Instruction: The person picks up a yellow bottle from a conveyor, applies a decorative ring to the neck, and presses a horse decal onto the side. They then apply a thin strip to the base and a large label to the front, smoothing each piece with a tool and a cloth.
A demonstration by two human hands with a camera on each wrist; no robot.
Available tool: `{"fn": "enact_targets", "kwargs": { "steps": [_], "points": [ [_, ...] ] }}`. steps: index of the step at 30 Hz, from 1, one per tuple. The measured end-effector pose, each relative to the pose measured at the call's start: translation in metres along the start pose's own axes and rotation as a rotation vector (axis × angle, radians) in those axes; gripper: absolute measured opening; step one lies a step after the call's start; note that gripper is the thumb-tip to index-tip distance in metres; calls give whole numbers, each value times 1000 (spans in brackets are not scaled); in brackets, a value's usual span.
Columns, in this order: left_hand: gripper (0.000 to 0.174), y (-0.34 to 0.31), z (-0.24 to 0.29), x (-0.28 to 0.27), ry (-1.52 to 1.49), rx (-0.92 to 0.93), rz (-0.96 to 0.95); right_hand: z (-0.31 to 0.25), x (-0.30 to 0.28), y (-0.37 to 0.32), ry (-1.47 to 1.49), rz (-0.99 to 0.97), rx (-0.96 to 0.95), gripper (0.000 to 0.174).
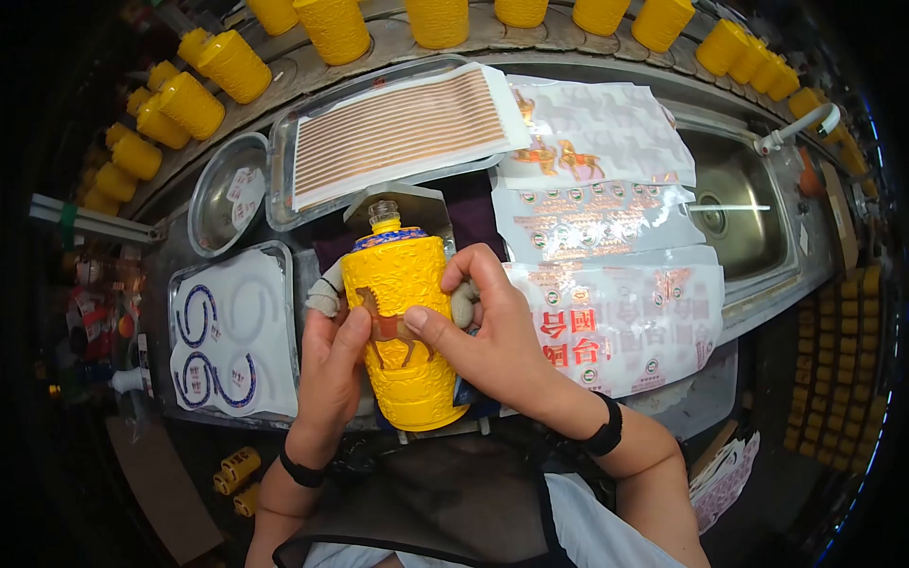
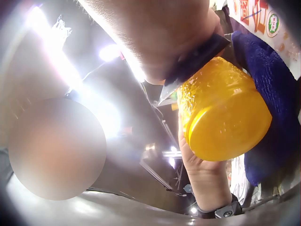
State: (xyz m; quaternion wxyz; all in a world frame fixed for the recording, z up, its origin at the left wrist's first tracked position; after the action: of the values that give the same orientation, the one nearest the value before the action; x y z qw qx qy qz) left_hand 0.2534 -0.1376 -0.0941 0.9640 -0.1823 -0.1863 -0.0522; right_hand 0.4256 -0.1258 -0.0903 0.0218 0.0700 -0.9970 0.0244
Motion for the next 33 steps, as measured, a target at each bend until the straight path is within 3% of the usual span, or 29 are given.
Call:
{"fn": "enact_targets", "kwargs": {
  "steps": [4, 13, 22, 28, 33],
  "points": [
    [61, -2, -2, -2, -18, -2, 21, -5, 3, 0, 49, 32, 4, 39],
    [65, 1, 2, 0, -10, -2, 32, -22, 3, 5, -282, 5, 36, 47],
    [63, 3, 5, 0, 35, -6, 38, -15, 3, 1, -242, 27, 17, 47],
    [53, 6, 7, 3, 61, -14, 65, -10, 3, 1, -214, 45, -11, 47],
    [57, 9, 1, -5, -22, -35, 18, -9, 2, 0, -241, 42, 13, 48]
  ]
}}
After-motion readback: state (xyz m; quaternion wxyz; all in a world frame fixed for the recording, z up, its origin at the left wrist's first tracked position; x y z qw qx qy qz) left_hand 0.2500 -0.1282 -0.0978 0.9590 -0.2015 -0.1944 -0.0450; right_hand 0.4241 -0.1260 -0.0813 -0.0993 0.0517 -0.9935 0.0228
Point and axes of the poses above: each hand's wrist, its own y-axis towards the middle knuckle, its own x-axis out of the palm, z = x × y, the point moved 5 cm from there along y, towards the middle knuckle, and after that the axes turned 7 degrees about -x, right-handed, at the moved point
